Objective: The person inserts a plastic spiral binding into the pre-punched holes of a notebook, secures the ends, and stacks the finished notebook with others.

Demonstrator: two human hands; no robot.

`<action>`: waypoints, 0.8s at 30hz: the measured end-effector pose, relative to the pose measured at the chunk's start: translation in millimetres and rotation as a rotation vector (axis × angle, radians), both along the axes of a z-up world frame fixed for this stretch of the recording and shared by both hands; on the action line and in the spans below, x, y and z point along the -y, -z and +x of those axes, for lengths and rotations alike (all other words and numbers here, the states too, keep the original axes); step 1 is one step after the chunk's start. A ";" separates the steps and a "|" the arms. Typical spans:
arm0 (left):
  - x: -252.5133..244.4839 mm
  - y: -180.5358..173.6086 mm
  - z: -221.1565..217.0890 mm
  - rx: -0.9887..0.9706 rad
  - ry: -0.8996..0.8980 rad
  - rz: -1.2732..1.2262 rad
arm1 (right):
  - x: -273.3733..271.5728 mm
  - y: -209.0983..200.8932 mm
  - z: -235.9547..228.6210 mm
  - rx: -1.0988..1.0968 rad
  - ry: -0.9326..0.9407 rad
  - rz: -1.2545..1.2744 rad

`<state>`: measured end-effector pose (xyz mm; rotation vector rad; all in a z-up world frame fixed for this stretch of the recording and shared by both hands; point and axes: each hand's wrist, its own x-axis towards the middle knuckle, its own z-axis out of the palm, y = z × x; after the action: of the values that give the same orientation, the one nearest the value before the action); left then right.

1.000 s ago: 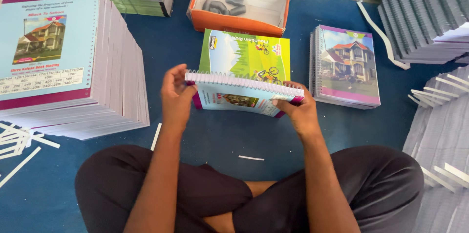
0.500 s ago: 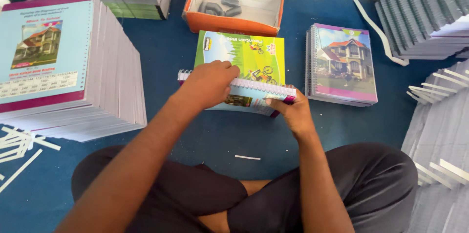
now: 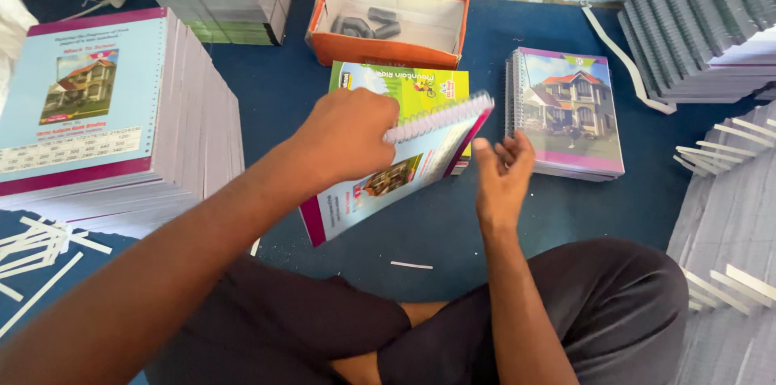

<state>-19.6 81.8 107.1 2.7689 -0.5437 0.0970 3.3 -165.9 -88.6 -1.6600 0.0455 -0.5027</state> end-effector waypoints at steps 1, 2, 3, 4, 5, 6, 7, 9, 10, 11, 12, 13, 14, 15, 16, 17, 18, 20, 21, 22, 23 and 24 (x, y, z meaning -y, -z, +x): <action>1.3 -8.0 -0.7 -0.007 -0.020 -0.011 | 2.0 2.4 -0.7 -0.048 0.051 0.062; 2.5 -14.8 -2.1 -0.014 -0.041 -0.021 | 2.9 4.4 -0.7 -0.097 0.100 0.123; 3.7 -20.3 -4.2 -0.001 -0.051 -0.042 | 3.8 5.2 0.0 -0.147 0.150 0.184; 4.7 -25.0 -6.2 0.011 -0.060 -0.063 | 3.7 4.5 2.0 -0.242 0.122 0.245; 6.7 -28.7 -7.6 0.024 -0.070 -0.084 | 2.9 2.1 4.4 -0.336 0.091 0.305; 9.7 -31.2 -8.9 0.064 -0.072 -0.100 | 2.0 -1.9 5.4 -0.430 0.057 0.365; 13.1 -32.7 -10.4 0.103 -0.075 -0.116 | -0.9 -6.0 3.2 -0.511 -0.057 0.487; 19.7 -34.9 -12.7 0.194 -0.075 -0.171 | -13.8 -14.9 -6.9 -0.677 -0.288 0.729; 23.2 -35.9 -13.5 0.245 -0.071 -0.208 | -18.6 -21.2 -11.4 -0.689 -0.428 0.827; 27.0 -37.1 -14.2 0.295 -0.065 -0.247 | -22.1 -27.8 -15.7 -0.698 -0.567 0.923; 29.9 -38.7 -14.8 0.251 -0.090 -0.250 | -26.1 -33.4 -19.5 -0.704 -0.708 1.017; 33.2 -40.9 -14.6 0.207 -0.110 -0.255 | -30.1 -37.9 -22.9 -0.660 -0.719 0.989; 36.2 -43.3 -14.3 0.163 -0.131 -0.260 | -33.5 -41.0 -26.2 -0.615 -0.730 0.961; 38.1 -45.6 -14.7 0.127 -0.130 -0.274 | -35.8 -42.5 -29.0 -0.573 -0.743 0.934; 39.5 -47.9 -15.0 0.091 -0.129 -0.287 | -35.8 -43.6 -29.3 -0.560 -0.752 0.958; 39.4 -50.3 -15.5 0.055 -0.130 -0.300 | -36.6 -43.6 -27.4 -0.547 -0.762 0.982; 39.2 -52.0 -16.8 0.040 -0.117 -0.308 | -36.5 -42.3 -26.1 -0.534 -0.772 1.006; 40.3 -54.0 -19.1 0.012 -0.091 -0.327 | -32.7 -37.2 -24.5 -0.559 -0.789 1.025; 40.5 -54.9 -18.3 -0.022 -0.072 -0.352 | -29.6 -33.9 -23.8 -0.570 -0.793 1.034; 39.0 -55.7 -17.2 -0.056 -0.052 -0.377 | -28.1 -30.2 -23.0 -0.584 -0.784 1.038; 36.9 -56.4 -15.9 -0.091 -0.032 -0.403 | -27.9 -26.3 -22.3 -0.599 -0.774 1.043; 33.3 -57.2 -14.7 -0.107 -0.025 -0.417 | -27.2 -22.9 -21.5 -0.613 -0.763 1.047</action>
<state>-34.2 48.6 164.3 2.3594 -0.4072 0.0588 -18.2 -138.7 -65.7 -0.6376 0.0981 0.5658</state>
